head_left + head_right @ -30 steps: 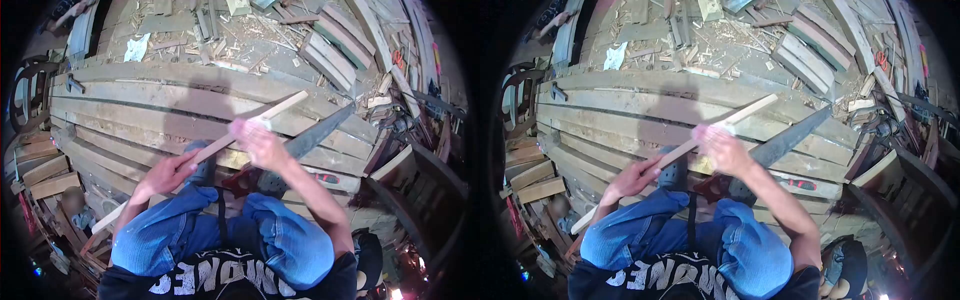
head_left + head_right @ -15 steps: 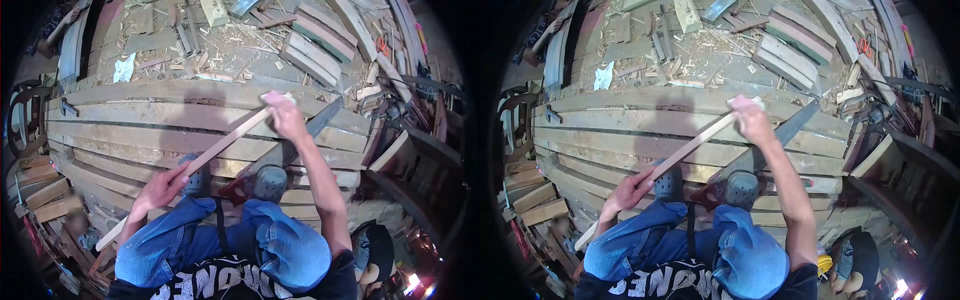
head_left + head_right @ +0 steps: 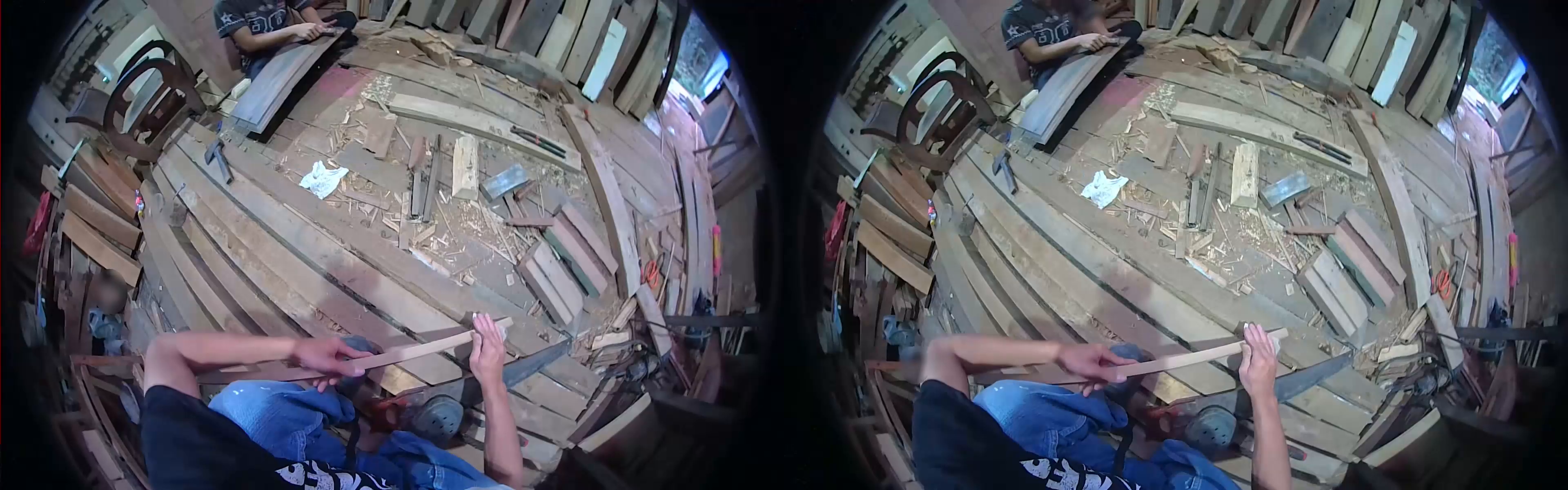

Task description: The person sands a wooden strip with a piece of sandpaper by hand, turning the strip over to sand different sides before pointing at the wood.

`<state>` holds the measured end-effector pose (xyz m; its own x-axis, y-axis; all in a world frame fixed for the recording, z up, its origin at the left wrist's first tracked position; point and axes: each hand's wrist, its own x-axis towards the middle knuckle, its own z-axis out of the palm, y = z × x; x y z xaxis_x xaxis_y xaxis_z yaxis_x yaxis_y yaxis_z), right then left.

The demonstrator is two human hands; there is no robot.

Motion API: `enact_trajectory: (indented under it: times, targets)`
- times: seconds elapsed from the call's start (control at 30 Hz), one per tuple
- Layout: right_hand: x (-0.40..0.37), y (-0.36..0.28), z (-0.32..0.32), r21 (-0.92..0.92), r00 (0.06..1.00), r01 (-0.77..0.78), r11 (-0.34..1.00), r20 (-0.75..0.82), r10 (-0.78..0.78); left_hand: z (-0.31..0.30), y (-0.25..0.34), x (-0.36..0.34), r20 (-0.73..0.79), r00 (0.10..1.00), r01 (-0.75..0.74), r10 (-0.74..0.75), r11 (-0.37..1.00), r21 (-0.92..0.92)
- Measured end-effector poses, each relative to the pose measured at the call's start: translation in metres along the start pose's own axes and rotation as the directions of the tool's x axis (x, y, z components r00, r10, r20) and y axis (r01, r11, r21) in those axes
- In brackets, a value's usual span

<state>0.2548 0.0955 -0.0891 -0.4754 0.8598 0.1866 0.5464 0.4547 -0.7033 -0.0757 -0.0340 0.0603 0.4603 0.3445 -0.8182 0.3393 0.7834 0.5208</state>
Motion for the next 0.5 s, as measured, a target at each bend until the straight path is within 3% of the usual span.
enact_trajectory:
  times: [0.03,0.1,0.17,0.2,0.23,0.3,0.43,0.5]
  targets:
    - [-0.001,-0.002,-0.002,0.003,1.000,-0.018,1.000,-0.009,0.018,-0.003,-0.005,0.006,0.095,0.995,-0.004,0.020,0.986,-0.170]
    - [-0.001,-0.004,-0.003,0.001,1.000,-0.015,1.000,-0.025,0.015,-0.004,-0.011,0.015,0.077,0.994,-0.061,0.080,0.973,-0.221]
    - [0.000,-0.001,-0.002,0.040,0.998,-0.021,0.999,-0.059,0.023,-0.005,-0.009,0.024,0.169,0.985,0.029,0.040,0.923,-0.384]
    - [0.000,0.000,-0.002,0.061,0.997,-0.014,0.998,-0.068,0.018,-0.005,-0.016,0.035,0.200,0.969,-0.051,0.143,0.913,-0.405]
    - [0.001,-0.001,-0.002,0.067,0.997,-0.006,0.998,-0.075,0.011,-0.003,-0.016,0.042,0.191,0.971,-0.056,0.143,0.915,-0.400]
    - [0.001,-0.004,-0.005,0.060,0.997,-0.042,0.997,-0.056,0.045,0.002,-0.018,0.055,0.206,0.978,0.102,0.021,0.816,-0.569]
    - [0.002,-0.003,-0.004,0.085,0.997,-0.033,0.996,-0.062,0.038,0.003,-0.021,0.068,0.296,0.954,0.179,0.050,0.698,-0.694]
    - [0.002,-0.006,-0.007,0.079,0.997,-0.048,0.996,-0.056,0.053,0.010,-0.013,0.067,0.284,0.954,0.148,0.097,0.672,-0.726]
